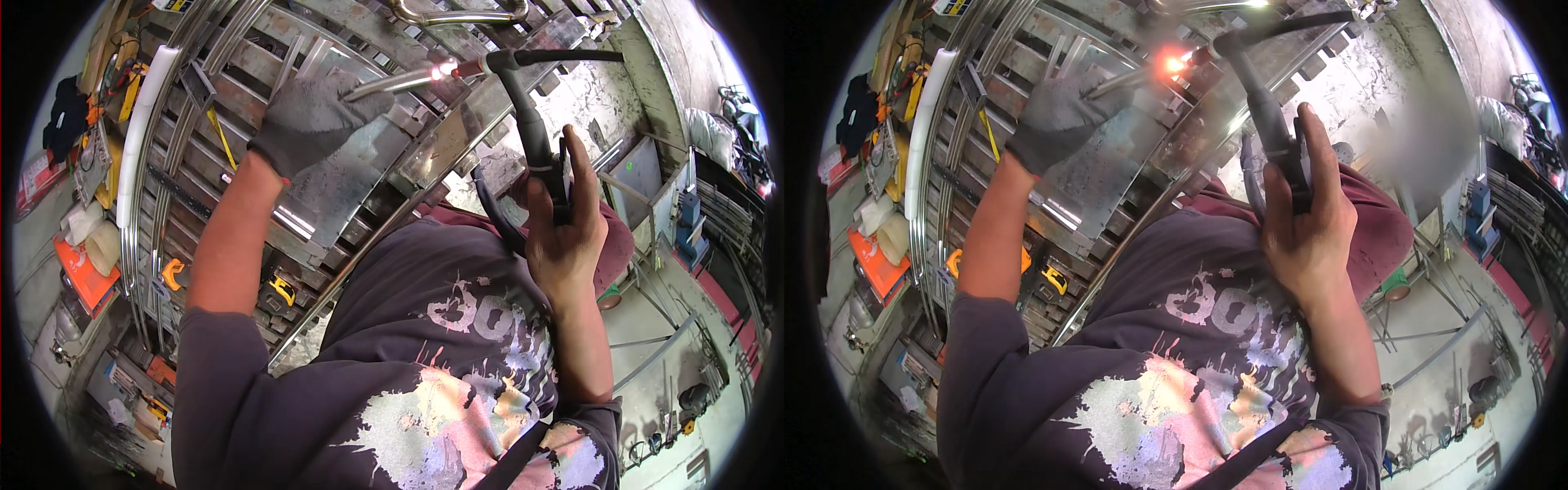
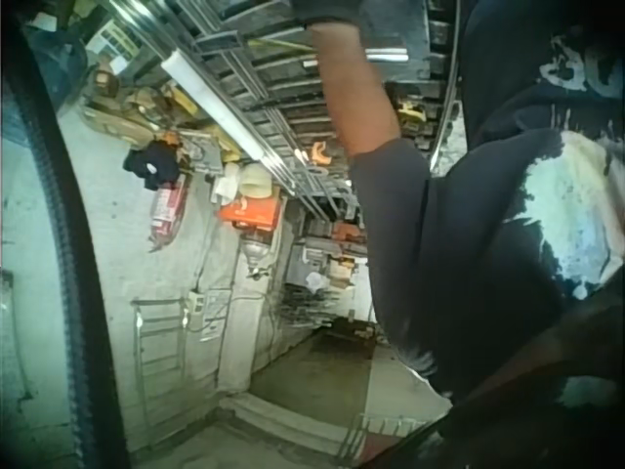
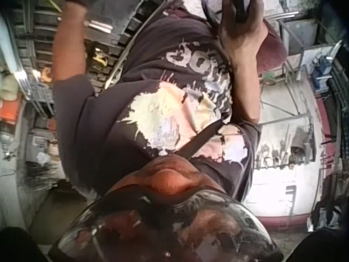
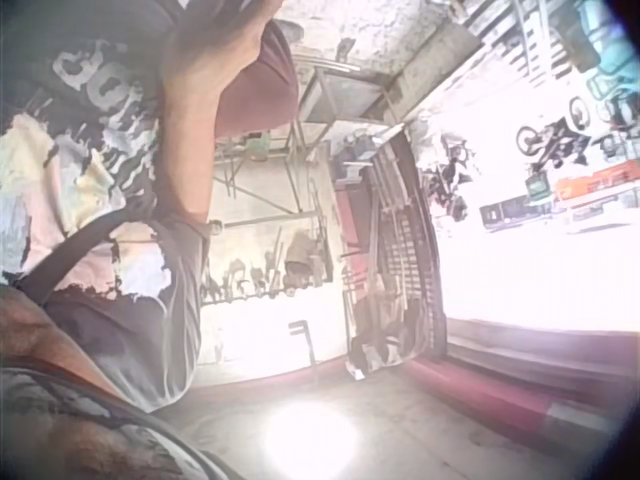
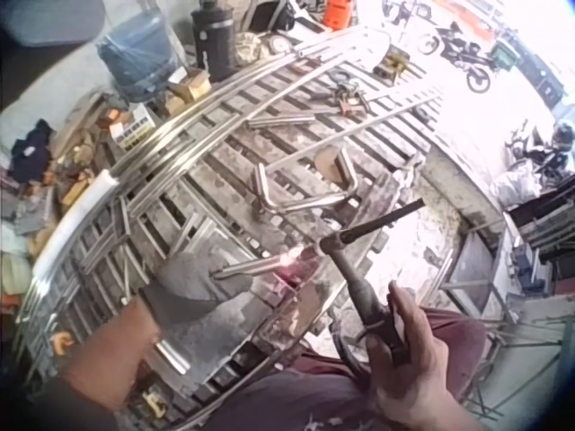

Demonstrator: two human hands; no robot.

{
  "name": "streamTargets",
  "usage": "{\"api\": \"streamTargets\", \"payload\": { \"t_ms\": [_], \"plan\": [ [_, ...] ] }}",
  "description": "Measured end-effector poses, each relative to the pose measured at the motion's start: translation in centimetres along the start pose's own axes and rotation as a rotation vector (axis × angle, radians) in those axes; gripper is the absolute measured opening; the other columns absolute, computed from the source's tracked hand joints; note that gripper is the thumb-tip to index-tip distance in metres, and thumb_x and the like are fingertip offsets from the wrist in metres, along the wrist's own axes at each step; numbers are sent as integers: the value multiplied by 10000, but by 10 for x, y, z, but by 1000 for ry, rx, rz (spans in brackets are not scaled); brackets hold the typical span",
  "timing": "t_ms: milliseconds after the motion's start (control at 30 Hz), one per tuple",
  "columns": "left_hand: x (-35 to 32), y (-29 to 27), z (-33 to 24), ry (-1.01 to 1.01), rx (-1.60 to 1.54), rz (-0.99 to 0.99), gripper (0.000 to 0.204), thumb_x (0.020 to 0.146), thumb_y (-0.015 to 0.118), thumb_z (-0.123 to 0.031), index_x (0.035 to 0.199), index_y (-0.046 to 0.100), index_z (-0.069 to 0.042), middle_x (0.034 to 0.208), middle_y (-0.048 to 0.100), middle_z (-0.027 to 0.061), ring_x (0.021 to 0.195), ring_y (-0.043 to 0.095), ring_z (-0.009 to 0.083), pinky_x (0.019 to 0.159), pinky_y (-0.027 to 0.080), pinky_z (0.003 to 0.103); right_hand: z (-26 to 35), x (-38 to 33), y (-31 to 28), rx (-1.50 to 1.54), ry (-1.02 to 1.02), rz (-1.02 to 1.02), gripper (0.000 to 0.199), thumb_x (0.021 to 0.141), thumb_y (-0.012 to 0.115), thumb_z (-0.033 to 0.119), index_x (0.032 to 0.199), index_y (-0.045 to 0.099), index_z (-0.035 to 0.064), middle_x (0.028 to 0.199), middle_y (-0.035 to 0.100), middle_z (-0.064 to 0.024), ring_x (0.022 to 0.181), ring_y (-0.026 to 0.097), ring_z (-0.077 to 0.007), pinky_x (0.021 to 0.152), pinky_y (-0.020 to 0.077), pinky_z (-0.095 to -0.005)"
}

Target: TIG weld together stainless steel pipe joints for a handrail assembly.

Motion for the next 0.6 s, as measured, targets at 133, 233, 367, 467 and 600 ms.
{"api": "streamTargets", "payload": {
  "t_ms": [133, 233, 367, 467, 600],
  "plan": [
    [4, 1, 15, -270, -290, 154, 503, 947, 634, -586, 993, 738, -97, 907, 702, 158, 860, 674, 374, 778, 537, 480, 14, 10, -1, 11, -99, -29, 582, 957, 644, 30, 1507, 456, 45, 1332, 644, -241, 1168, 692, -355, 943, 550, -379],
    [-1, 11, 15, -250, -122, 195, 520, 959, 620, -585, 1006, 731, -79, 915, 700, 175, 866, 675, 378, 768, 532, 473, 9, 9, 0, 53, 27, 10, 576, 957, 639, 23, 1504, 461, 45, 1330, 646, -231, 1162, 695, -347, 941, 550, -373],
    [-4, 7, 15, -404, -109, 267, 543, 978, 605, -574, 1070, 721, -51, 838, 675, 162, 771, 651, 321, 709, 519, 434, 8, 13, -1, 61, 4, 17, 570, 958, 635, 20, 1502, 467, 46, 1321, 653, -221, 1149, 702, -337, 939, 551, -371],
    [-14, 29, 50, -404, -149, 339, 552, 995, 604, -550, 1149, 713, -32, 765, 636, 115, 690, 618, 230, 652, 501, 380, 16, 17, -3, 4, -30, 8, 564, 959, 632, 15, 1500, 472, 46, 1318, 661, -213, 1143, 708, -305, 930, 550, -355],
    [7, 6, 26, -254, -204, 236, 521, 1001, 620, -516, 1172, 702, -31, 661, 595, 107, 618, 580, 222, 621, 492, 360, 12, 21, -1, 53, 1, -11, 553, 965, 632, 18, 1497, 481, 50, 1297, 675, -201, 1112, 715, -257, 901, 554, -331]
  ]
}}
Point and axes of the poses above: each hand's wrist, its own x-axis towards the middle knuckle, its own y-axis out of the palm, z = x × y, the point moved 9 cm from there along x, towards the middle knuckle
